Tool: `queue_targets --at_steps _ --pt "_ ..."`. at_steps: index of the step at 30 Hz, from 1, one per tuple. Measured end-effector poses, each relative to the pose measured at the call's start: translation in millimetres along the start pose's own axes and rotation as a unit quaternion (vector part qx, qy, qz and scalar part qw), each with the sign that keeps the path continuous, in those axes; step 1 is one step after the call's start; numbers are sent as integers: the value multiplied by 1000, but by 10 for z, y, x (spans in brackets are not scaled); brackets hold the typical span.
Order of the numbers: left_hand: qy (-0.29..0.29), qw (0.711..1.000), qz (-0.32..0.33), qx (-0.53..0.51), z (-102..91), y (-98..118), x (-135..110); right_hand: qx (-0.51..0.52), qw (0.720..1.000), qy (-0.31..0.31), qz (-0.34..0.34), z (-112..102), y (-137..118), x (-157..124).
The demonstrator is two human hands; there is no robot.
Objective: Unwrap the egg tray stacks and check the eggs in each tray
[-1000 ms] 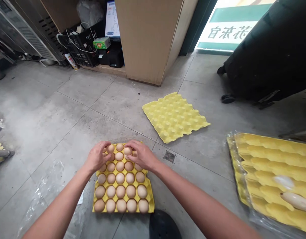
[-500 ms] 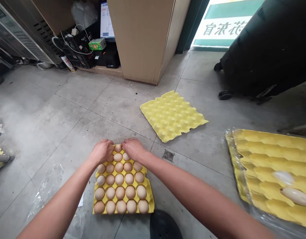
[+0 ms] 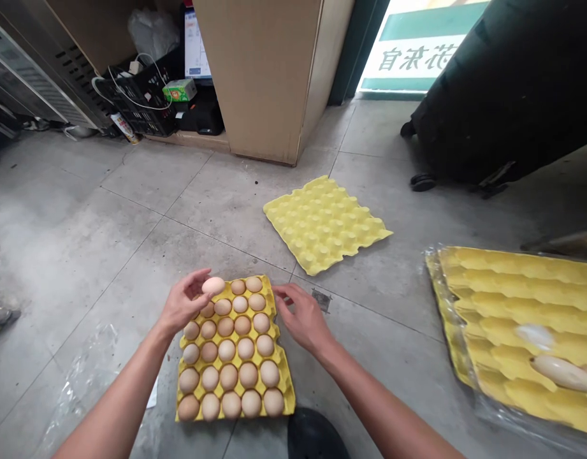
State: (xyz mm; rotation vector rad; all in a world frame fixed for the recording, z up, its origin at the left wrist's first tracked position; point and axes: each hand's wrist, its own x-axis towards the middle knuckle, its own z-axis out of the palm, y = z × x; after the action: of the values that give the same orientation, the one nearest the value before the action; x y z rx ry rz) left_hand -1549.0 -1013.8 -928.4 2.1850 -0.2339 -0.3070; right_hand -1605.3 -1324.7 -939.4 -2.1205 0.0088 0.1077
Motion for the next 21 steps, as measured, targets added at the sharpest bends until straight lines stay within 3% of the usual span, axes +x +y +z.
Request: queue_targets --at_steps 3,5,11,15,21 --pt "17 989 19 -145 37 35 -230 16 999 11 39 3 33 -152" --pt "22 985 43 -165 66 60 -303 21 999 13 46 12 24 -195" --pt "19 999 44 -7 39 106 -148 26 998 13 51 9 -32 -179" --pt "-27 993 33 113 19 80 93 14 998 12 53 58 27 -196" --pt "-67 981 31 178 111 -4 395 -45 992 -2 122 196 134 -380"
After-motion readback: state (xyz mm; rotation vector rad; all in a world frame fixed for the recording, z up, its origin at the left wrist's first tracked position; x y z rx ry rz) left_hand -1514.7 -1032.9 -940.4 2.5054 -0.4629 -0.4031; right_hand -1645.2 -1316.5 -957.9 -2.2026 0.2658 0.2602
